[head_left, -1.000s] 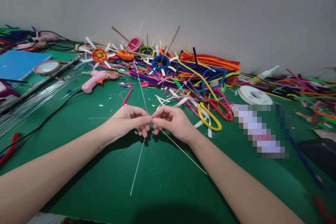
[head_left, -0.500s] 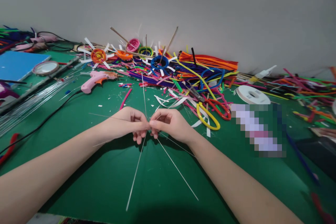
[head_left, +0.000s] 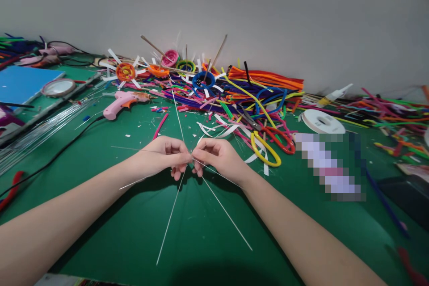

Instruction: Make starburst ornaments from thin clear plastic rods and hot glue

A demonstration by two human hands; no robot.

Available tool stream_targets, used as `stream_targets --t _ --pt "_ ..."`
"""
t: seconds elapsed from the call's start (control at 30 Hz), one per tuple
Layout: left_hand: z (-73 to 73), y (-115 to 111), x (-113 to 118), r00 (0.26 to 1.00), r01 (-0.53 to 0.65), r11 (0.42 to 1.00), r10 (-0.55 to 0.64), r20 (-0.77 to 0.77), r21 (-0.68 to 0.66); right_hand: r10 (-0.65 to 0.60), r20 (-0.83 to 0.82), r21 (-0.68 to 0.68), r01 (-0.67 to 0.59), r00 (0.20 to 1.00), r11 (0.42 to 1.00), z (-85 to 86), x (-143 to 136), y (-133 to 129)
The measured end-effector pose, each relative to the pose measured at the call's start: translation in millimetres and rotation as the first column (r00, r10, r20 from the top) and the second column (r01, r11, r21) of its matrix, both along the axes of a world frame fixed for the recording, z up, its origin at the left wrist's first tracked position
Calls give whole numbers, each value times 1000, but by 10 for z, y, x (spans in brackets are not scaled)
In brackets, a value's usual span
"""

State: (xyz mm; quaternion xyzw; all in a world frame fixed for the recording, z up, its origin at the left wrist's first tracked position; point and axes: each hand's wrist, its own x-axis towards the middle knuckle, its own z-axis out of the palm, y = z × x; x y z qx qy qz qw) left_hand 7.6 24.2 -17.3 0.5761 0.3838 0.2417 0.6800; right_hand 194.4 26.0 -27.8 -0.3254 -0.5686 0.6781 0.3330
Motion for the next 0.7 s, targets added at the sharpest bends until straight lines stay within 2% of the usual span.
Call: stream_targets --t 0.17,0.3,0.53,0.7 --pt "6 10 -3 998 -13 999 15 53 -41 11 -105 -61 -18 994 998 -42 43 32" --pt "22 -3 14 995 11 996 -2 102 -88 -46 -177 -100 28 983 995 -79 56 63" --pt "2 -38 1 981 188 967 -176 86 -170 -14 -121 32 18 993 999 -73 51 56" --pt "4 -60 8 975 220 959 -214 51 -180 31 -112 84 -21 993 996 -87 75 66"
